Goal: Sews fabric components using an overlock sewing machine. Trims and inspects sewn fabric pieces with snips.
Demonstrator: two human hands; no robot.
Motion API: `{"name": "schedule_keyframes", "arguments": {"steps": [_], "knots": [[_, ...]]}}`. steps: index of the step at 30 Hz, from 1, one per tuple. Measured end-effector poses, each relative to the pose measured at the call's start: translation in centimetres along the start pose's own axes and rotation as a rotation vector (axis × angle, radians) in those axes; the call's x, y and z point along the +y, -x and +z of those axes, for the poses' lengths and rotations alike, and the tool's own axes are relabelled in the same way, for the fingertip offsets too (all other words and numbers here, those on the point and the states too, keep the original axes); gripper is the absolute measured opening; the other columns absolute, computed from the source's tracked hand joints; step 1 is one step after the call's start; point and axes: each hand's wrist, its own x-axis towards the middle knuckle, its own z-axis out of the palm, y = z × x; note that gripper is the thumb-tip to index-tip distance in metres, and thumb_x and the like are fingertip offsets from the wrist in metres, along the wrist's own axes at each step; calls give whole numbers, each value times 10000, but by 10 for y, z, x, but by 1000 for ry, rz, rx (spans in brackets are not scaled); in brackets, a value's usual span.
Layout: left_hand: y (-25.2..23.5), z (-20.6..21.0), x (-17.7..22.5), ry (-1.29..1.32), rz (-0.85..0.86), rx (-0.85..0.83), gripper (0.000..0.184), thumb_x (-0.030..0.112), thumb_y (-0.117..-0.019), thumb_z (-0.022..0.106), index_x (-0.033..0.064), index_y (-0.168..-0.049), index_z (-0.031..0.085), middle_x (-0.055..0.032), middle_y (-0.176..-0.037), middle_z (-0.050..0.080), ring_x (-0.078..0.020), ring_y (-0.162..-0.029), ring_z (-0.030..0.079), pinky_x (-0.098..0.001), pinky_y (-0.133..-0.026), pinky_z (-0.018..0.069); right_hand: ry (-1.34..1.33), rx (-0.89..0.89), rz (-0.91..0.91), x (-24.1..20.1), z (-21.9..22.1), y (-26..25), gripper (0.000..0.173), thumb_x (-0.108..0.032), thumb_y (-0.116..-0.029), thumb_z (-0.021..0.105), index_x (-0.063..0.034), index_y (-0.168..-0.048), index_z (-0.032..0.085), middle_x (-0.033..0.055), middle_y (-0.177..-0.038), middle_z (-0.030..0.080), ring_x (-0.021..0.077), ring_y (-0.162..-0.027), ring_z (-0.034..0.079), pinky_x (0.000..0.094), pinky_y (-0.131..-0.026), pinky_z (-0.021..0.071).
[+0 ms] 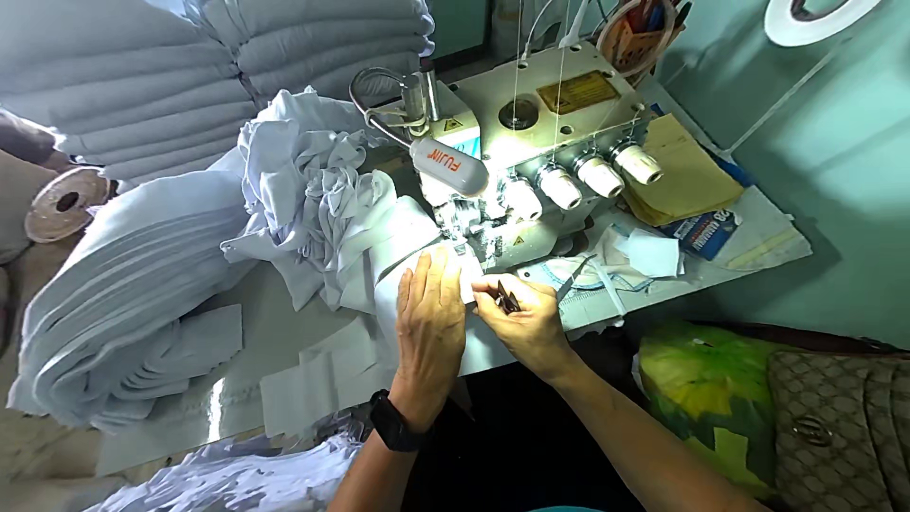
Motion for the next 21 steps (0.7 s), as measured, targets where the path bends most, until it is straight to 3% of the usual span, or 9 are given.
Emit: {"name": "schedule_keyframes", "arguments": {"steps": [4, 6, 8, 11, 13, 16, 18, 20, 21], "knots": [[-21, -19, -17, 152, 3, -86, 301, 79, -1018, 473, -47, -1214, 665, -180, -1344, 659, -328, -1297, 607, -490, -1081, 473, 214, -17, -77, -4, 2, -16, 147, -92, -893, 670, -34, -960, 787, 39, -740, 716, 58, -599, 617, 218, -559, 509], [-35, -28, -32, 205, -10, -139, 265, 70, -1012, 492, -38, -1197, 647, -179, -1304, 673, -319, -1174, 671, -473, -975, 539, 314, -27, -123, -5, 2, -22, 174, -119, -900, 655, -42, -977, 789, 59, -705, 698, 128, -563, 611, 297, -515, 478], [-49, -33, -52, 261, -18, -161, 252, 61, -988, 534, -29, -1202, 631, -198, -1199, 691, -334, -1038, 697, -493, -877, 561, 315, -63, -141, -10, 1, -22, 167, -131, -920, 658, -41, -977, 786, 62, -726, 707, 134, -586, 632, 298, -529, 496], [-76, -21, -85, 448, -75, -89, 266, 73, -958, 609, -74, -1175, 654, -210, -1168, 709, -267, -1101, 691, -415, -990, 530, 187, -75, -50, -13, 5, -4, 126, -122, -925, 667, -32, -894, 750, 27, -701, 670, 31, -571, 563, 189, -529, 460], [-79, -7, -99, 659, -130, 28, 226, 22, -928, 610, -106, -1114, 614, -197, -1140, 713, -185, -1103, 684, -335, -988, 529, 217, -145, 102, -4, 2, 11, 168, -175, -956, 646, -71, -844, 715, -13, -656, 608, 27, -539, 517, 212, -507, 436], [-64, 5, -93, 766, -246, 246, 139, -11, -910, 642, -80, -1027, 608, -69, -886, 678, -50, -810, 648, -231, -737, 552, 456, -409, 300, 13, -1, 24, 327, -330, -988, 616, -49, -839, 694, 116, -675, 624, 294, -645, 636, 521, -605, 510], [-49, -2, -87, 688, -353, 207, 168, 54, -959, 662, -20, -1101, 613, -92, -828, 653, -106, -671, 615, -282, -610, 552, 606, -550, 380, 9, 13, 16, 465, -429, -978, 642, 24, -884, 691, 247, -783, 673, 469, -799, 683, 657, -696, 506], [-40, -4, -86, 628, -377, 205, 201, 44, -947, 664, -25, -1132, 621, -123, -892, 672, -151, -711, 638, -333, -648, 570, 694, -538, 335, 9, 25, 13, 489, -405, -917, 731, 80, -883, 678, 311, -806, 668, 541, -809, 674, 701, -684, 492], [-33, -8, -88, 608, -366, 201, 213, 28, -944, 656, -47, -1142, 636, -145, -979, 692, -169, -810, 675, -347, -743, 592, 714, -527, 322, 10, 30, 13, 439, -340, -900, 752, 92, -879, 672, 326, -813, 664, 555, -810, 668, 704, -679, 488]]}}
